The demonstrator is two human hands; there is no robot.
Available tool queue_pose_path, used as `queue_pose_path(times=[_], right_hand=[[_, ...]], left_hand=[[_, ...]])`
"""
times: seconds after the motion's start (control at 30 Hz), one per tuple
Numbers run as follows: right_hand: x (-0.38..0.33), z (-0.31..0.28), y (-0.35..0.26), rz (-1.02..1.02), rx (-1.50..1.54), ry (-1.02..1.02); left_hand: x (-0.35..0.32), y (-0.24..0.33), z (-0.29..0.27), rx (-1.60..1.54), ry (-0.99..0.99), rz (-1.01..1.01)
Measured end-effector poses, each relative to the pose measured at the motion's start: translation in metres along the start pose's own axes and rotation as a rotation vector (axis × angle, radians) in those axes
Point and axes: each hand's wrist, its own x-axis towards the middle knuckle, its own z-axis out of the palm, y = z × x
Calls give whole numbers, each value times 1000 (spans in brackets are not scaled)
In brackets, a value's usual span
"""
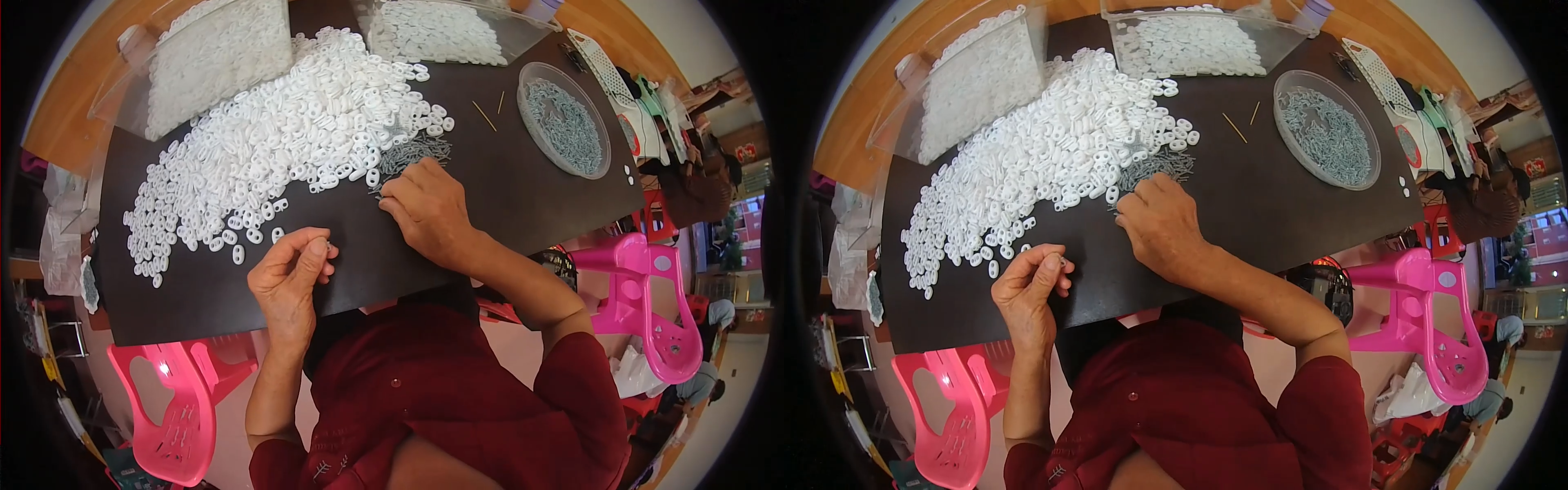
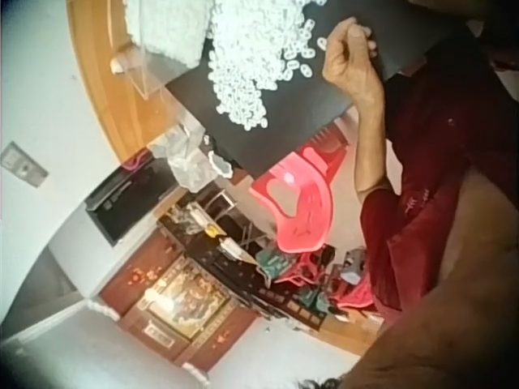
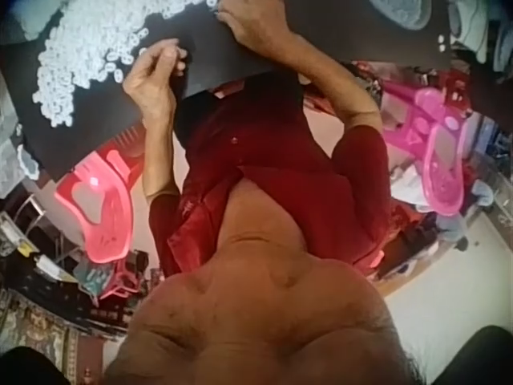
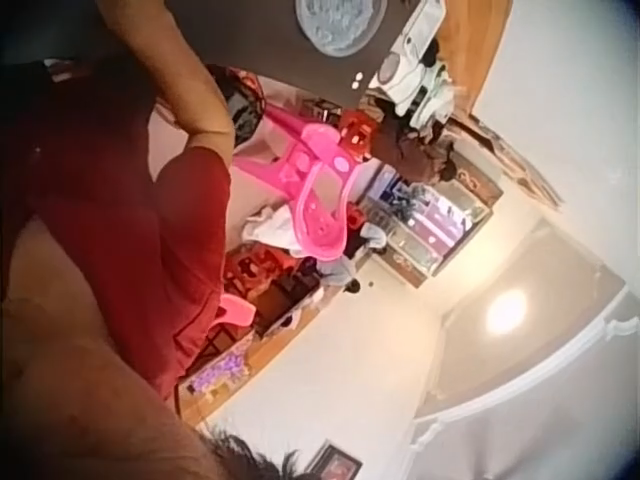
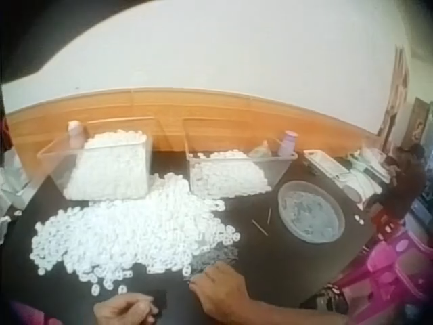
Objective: Assembling small white plastic components by manually inserting metal rings into them.
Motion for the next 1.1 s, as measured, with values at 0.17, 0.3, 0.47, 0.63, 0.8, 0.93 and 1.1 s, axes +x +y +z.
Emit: queue_pose_path(times=[0.17,0.3,0.47,0.63,0.8,0.93,1.1], right_hand=[[10,9,4,-122,-59,-81],[16,15,7,-123,-53,-100],[18,17,10,-66,23,-68],[23,6,7,-23,131,-132],[22,3,-7,-81,139,-181],[23,20,-15,-150,86,-199],[25,25,-20,-248,12,-206]], left_hand=[[1,0,-2,42,-48,-7],[5,0,-4,50,-59,-7],[9,-1,-5,63,-93,-27],[12,-1,-6,88,-75,-24],[13,-4,-8,44,-45,-5],[14,-4,-6,3,-39,4],[12,-3,-7,1,-25,10]])
